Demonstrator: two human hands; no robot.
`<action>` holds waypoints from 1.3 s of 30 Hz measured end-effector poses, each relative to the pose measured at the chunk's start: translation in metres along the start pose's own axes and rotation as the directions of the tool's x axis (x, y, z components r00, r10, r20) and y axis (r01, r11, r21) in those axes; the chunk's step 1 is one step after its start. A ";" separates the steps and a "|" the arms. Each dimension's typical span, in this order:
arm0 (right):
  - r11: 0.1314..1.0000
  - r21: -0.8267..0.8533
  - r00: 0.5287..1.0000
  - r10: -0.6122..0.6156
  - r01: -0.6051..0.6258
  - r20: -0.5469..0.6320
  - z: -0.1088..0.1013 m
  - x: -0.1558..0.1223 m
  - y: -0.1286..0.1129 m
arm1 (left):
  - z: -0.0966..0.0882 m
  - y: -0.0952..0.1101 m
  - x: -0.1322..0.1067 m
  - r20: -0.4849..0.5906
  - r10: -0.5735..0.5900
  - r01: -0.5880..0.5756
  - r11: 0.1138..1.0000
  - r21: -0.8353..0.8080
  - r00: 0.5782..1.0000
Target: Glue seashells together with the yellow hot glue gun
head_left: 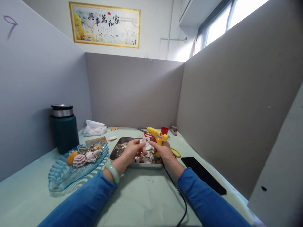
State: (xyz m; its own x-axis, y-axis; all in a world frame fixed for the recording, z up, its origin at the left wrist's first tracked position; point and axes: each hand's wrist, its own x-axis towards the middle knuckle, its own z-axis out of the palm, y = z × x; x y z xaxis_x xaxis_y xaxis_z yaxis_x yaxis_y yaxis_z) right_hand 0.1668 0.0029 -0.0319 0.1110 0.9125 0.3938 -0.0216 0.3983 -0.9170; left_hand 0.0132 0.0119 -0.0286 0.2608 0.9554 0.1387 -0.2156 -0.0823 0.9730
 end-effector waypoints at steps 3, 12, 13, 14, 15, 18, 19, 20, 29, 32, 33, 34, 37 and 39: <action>0.999 -0.035 0.999 -0.041 0.040 -0.012 0.001 0.000 0.000 | 0.000 -0.001 0.000 -0.009 0.002 -0.001 0.999 0.034 1.000; 0.979 -0.190 0.996 -0.085 0.079 -0.022 -0.002 0.000 -0.004 | 0.004 0.001 -0.004 -0.004 0.021 -0.021 0.997 0.074 1.000; 0.976 -0.202 0.996 -0.084 0.075 -0.034 -0.001 0.000 -0.005 | 0.004 0.001 -0.004 -0.006 0.020 -0.020 0.997 0.076 1.000; 0.975 -0.210 0.996 -0.082 0.071 -0.043 -0.001 0.000 -0.005 | 0.004 0.001 -0.004 -0.010 0.016 -0.016 0.997 0.080 1.000; 0.975 -0.211 0.996 -0.078 0.066 -0.049 -0.001 0.000 -0.005 | 0.004 0.002 -0.004 -0.012 0.013 -0.012 0.997 0.082 1.000; 0.986 -0.164 0.998 -0.050 0.042 -0.044 0.000 0.000 -0.003 | 0.005 0.003 -0.005 -0.017 0.011 -0.010 0.997 0.081 1.000; 0.988 -0.148 0.998 -0.042 0.035 -0.041 0.000 0.001 -0.002 | 0.005 0.004 -0.006 -0.016 0.015 -0.013 0.996 0.083 1.000; 0.990 -0.138 0.998 -0.038 0.032 -0.042 0.000 0.001 -0.001 | 0.006 0.005 -0.007 -0.009 0.018 -0.018 0.996 0.087 1.000; 0.997 -0.074 0.997 0.012 -0.018 -0.073 -0.001 0.004 0.005 | 0.008 0.005 -0.008 0.019 0.027 -0.029 0.994 0.109 0.999; 0.998 -0.008 0.995 0.062 -0.062 -0.082 -0.001 0.004 0.003 | 0.007 0.004 -0.007 0.024 0.021 -0.023 0.995 0.096 0.999; 0.997 0.015 0.994 0.070 -0.069 -0.089 -0.001 0.003 0.001 | 0.007 0.004 -0.007 0.024 0.018 -0.020 0.996 0.091 1.000; 0.997 0.033 0.992 0.076 -0.073 -0.097 -0.001 0.003 0.000 | 0.006 0.003 -0.006 0.020 0.015 -0.017 0.996 0.088 1.000; 0.995 0.059 0.992 0.086 -0.080 -0.094 -0.001 0.002 -0.002 | 0.004 0.000 -0.003 -0.007 0.013 -0.012 0.997 0.082 1.000; 0.995 0.056 0.993 0.086 -0.082 -0.076 -0.001 0.002 -0.003 | 0.003 -0.001 -0.002 -0.023 0.028 -0.026 0.996 0.086 0.999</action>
State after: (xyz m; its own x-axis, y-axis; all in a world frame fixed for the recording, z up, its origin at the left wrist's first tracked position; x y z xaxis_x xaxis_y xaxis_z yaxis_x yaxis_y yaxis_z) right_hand 0.1678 0.0036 -0.0286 0.1835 0.9336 0.3076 -0.0859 0.3270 -0.9411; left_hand 0.0159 0.0092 -0.0296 0.2331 0.9589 0.1617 -0.1408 -0.1312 0.9813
